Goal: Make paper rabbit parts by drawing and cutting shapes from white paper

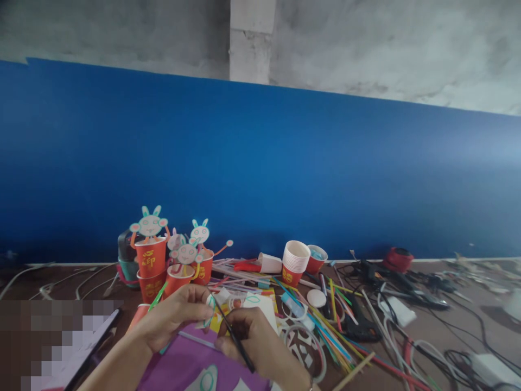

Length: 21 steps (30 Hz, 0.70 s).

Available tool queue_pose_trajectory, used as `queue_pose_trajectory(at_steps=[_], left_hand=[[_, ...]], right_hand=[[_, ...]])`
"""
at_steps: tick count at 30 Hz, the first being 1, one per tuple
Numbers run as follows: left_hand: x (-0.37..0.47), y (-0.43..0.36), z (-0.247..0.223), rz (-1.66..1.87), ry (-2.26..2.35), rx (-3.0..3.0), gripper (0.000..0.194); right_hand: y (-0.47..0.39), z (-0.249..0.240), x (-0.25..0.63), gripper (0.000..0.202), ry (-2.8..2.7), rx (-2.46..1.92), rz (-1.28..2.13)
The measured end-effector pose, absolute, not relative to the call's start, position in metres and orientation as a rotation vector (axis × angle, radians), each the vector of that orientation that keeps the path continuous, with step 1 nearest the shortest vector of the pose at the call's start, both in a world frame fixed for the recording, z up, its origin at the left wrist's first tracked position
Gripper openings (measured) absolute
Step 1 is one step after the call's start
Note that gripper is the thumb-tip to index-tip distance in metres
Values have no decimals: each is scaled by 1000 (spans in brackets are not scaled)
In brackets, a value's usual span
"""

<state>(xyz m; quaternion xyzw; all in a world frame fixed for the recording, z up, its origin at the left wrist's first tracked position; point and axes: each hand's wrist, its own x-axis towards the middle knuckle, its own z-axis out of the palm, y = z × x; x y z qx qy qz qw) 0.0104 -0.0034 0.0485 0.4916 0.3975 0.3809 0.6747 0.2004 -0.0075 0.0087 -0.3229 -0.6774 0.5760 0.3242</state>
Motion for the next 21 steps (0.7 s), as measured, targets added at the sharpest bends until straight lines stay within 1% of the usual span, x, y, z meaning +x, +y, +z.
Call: queue_pose_trajectory(at_steps=[6, 12, 18, 21], left_hand=[[10, -3, 48, 861, 890, 1103, 15], [8, -1, 51, 829, 998, 1150, 11], [6, -2, 54, 799, 1021, 1183, 5], [5, -2, 54, 790, 1028, 1184, 5]], right_hand=[[-9, 13, 199, 21, -1811, -944, 1459], [-8, 9, 200, 24, -1754, -934, 1547], [-6, 2, 203, 22, -1780, -958, 1520], [-6, 0, 205, 20, -1780, -974, 1531]])
